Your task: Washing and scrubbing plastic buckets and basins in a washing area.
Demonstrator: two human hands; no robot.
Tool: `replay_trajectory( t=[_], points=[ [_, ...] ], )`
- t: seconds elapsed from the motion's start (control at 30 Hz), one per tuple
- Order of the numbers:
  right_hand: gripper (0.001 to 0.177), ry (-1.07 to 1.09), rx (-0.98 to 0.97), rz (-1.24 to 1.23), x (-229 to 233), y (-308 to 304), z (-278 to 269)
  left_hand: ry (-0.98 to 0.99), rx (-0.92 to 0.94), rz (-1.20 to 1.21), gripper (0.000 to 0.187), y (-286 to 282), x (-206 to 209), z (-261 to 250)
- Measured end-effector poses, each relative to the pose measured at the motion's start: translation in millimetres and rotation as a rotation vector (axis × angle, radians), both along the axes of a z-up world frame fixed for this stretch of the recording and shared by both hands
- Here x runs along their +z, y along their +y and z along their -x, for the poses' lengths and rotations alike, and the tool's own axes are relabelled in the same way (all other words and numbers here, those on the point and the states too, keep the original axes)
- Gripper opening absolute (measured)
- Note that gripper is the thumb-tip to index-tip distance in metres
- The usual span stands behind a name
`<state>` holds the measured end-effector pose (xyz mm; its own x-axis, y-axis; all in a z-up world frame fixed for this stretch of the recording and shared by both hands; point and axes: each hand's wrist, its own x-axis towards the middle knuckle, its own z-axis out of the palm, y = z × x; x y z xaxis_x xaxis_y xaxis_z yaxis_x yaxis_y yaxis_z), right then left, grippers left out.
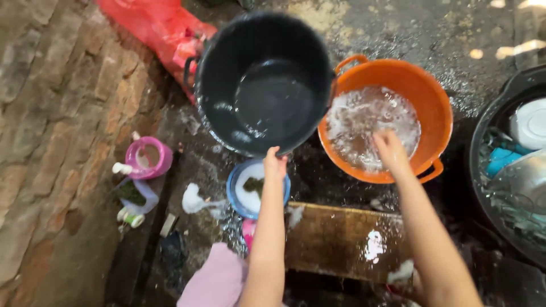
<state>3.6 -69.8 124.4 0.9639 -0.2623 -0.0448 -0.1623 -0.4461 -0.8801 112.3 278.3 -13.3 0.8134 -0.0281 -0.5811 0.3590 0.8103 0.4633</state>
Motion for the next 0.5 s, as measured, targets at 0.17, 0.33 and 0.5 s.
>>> replay_trajectory(
  t=[0.17, 0.33, 0.5],
  points=[
    [0.026, 0.323, -0.392, -0.33, -137.0, -18.9, 80.7, 0.03, 0.072, -0.033, 0.025, 8.0, -5.1, -47.9],
    [0.029, 0.383, -0.604, -0.441, -208.8, -24.3, 118.9, -0.014, 0.049, 0.025, 0.035, -0.9, -23.8, -84.9],
    [0.036, 0.215, -0.695, 0.296, -141.1, 12.8, 114.2, -0.023, -0.048, -0.07, 0.04, -24.5, -26.6, -68.9]
  ],
)
